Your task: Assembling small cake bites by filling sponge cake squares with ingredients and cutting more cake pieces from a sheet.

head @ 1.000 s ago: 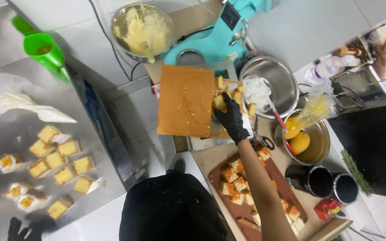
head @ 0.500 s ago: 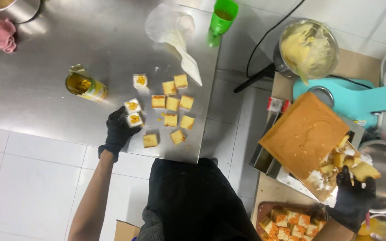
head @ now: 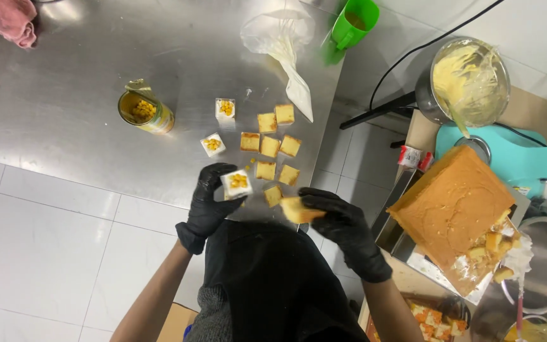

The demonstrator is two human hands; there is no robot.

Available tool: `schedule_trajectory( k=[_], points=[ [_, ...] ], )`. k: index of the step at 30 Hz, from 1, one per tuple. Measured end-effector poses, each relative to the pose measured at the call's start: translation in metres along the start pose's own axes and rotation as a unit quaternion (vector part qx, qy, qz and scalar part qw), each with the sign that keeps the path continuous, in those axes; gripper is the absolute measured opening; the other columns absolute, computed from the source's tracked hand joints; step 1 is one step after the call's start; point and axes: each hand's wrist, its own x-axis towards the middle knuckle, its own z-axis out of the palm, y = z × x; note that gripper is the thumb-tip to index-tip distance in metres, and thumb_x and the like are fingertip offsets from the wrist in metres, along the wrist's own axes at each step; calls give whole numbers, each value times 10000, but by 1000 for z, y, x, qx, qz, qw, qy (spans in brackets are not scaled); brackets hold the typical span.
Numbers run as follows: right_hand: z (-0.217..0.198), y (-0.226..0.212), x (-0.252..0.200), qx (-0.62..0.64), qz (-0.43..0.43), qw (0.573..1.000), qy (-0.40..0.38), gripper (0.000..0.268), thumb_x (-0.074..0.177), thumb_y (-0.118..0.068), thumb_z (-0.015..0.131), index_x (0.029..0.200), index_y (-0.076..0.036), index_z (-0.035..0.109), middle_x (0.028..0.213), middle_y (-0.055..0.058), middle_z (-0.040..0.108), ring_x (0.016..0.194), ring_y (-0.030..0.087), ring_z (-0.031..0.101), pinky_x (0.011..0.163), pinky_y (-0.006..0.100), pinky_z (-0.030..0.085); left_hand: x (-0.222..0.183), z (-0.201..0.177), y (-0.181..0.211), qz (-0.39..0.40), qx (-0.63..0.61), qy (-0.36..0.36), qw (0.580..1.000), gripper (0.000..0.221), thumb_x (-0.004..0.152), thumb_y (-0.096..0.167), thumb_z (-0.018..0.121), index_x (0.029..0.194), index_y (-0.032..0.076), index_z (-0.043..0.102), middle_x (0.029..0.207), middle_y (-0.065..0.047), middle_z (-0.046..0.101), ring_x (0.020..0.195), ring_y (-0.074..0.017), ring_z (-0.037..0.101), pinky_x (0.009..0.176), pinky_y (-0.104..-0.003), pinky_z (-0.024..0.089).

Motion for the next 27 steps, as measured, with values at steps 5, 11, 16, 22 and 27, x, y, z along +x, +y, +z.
schedule_trajectory(
  k=[5,11,16,22,27],
  points=[
    [47,-59,27,-72,-1,996,-52,403,731,29,872,1109,78,742,1277,289,677,1204,439,671,962,498,581,-17,30,67,-51,-143,-106,983,860,557,63,1004,1330,50,628,1353,-111,572,1293,-319,603,1041,-437,551],
    [38,-80,19,-233,1,968,-95,431,822,-118,838,1236,-44,742,1430,199,603,1304,359,613,1046,459,554,-23,38,110,6,-90,-203,975,817,724,199,929,1429,14,561,1448,-204,501,1418,-419,450,1115,-505,474],
    [21,-74,9,-255,-70,953,-147,466,945,-343,700,1323,-70,716,1501,208,550,1395,392,512,1118,509,453,-24,46,111,-77,-181,-188,962,910,559,-8,978,1385,6,595,1403,-157,523,1303,-324,602,999,-414,593],
    [9,-64,9,-371,-181,901,-134,455,931,-330,733,1285,-45,720,1322,145,695,1221,356,630,1080,457,487,-28,51,178,-5,-89,-202,975,480,942,68,692,1311,-217,579,1324,-315,635,1359,-302,498,1212,-335,338],
    [46,-127,26,-355,47,931,-70,425,896,-258,801,1276,-90,711,1188,135,743,1146,326,674,1030,460,497,-31,46,141,69,16,-242,968,754,776,345,877,1366,-35,600,1437,-269,576,1342,-444,548,1147,-483,442]
  ],
)
